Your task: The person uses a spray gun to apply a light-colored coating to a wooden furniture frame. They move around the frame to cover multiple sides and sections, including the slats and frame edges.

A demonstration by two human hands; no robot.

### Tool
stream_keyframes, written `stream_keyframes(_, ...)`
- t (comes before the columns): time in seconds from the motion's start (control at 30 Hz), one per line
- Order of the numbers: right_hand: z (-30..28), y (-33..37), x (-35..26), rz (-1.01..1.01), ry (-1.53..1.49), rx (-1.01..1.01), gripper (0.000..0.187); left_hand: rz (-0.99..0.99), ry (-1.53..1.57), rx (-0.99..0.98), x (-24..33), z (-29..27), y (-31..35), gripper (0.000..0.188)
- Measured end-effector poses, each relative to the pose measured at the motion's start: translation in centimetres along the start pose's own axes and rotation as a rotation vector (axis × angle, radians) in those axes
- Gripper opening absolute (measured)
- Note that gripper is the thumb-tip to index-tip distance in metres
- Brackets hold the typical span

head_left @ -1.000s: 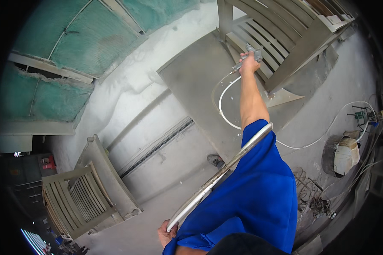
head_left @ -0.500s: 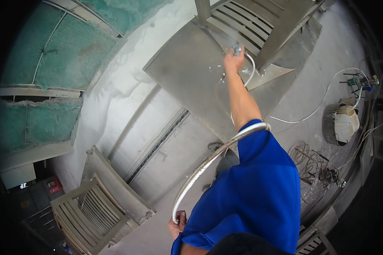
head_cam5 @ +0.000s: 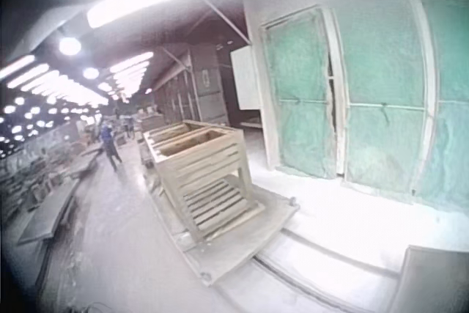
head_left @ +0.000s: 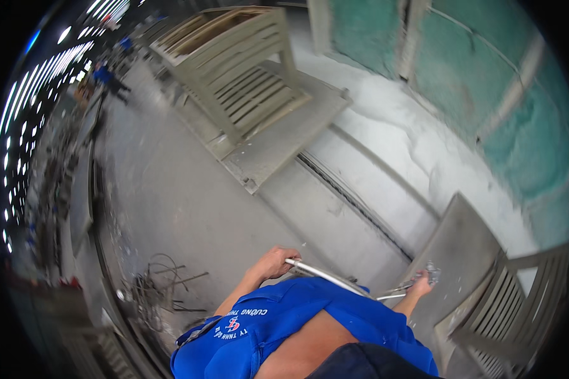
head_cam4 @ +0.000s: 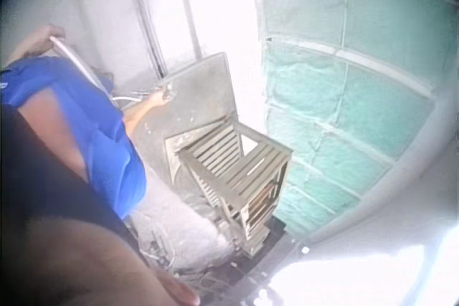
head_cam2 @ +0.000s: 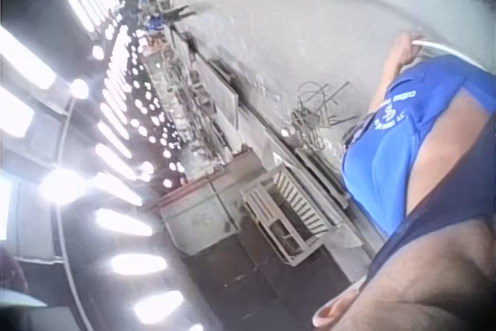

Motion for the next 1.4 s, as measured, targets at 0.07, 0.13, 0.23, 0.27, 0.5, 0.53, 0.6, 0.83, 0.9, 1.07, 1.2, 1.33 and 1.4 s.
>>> stream_keyframes(0.07,6.9,2.0,-2.0,0.006,-0.051,-0.226,0.038,-0.058,0.112,0.070,-2.3,-1.6,1.7,0.016)
stream_keyframes(0.13,14.5,3.8,-4.6,0.076,-0.228,-0.447,0.037,-0.112,0.170,0.135,-4.0,-3.2,3.1,0.014)
stream_keyframes(0.23,25.6,8.9,-9.6,0.131,-0.599,-0.907,0.050,-0.149,0.292,0.319,-6.5,-6.1,5.5,0.015)
stream_keyframes(0.27,28.9,10.8,-11.4,0.131,-0.577,-1.007,0.051,-0.148,0.315,0.376,-7.0,-7.1,6.1,0.017)
stream_keyframes(0.5,55.4,23.3,-25.4,-0.247,-0.217,-1.201,0.050,-0.300,0.397,0.509,-9.6,-9.8,6.1,0.024)
stream_keyframes(0.53,58.9,24.6,-27.8,-0.422,-0.115,-1.151,0.051,-0.295,0.390,0.528,-9.5,-9.7,5.7,0.025)
stream_keyframes(0.6,65.4,26.7,-32.5,-0.739,-0.013,-1.104,0.053,-0.372,0.451,0.485,-9.7,-9.4,4.4,0.021)
stream_keyframes(0.83,84.2,29.2,-49.7,-1.431,0.046,-0.708,0.046,-0.460,0.637,0.463,-6.6,-10.6,-3.8,0.020)
stream_keyframes(0.9,86.9,29.5,-52.7,-1.422,0.107,-0.817,0.051,-0.481,0.683,0.450,-6.7,-11.1,-6.7,0.020)
stream_keyframes(1.07,84.4,34.0,-53.0,-1.022,-0.026,-1.400,0.036,-0.388,1.229,0.357,-7.5,-11.0,-12.2,0.026)
stream_keyframes(1.2,77.8,39.0,-49.8,-0.944,0.046,-1.723,0.027,-0.366,0.769,0.404,-7.8,-12.3,-12.6,0.037)
stream_keyframes(1.33,74.8,41.5,-46.8,-0.845,0.064,-1.847,0.034,-0.334,0.825,0.354,-9.0,-13.2,-12.1,0.045)
stream_keyframes(1.4,74.3,40.5,-47.0,-0.970,0.150,-1.588,0.042,-0.296,0.924,0.317,-9.7,-13.4,-11.5,0.046)
Point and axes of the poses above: each hand's wrist, its own y-axis away from the middle knuckle, its own z-axis out of the palm, x = y × z, the point moved 5 cm from there along -y, towards the middle knuckle, and after that the axes turned 5 degrees about -z, right-handed, at the moved point
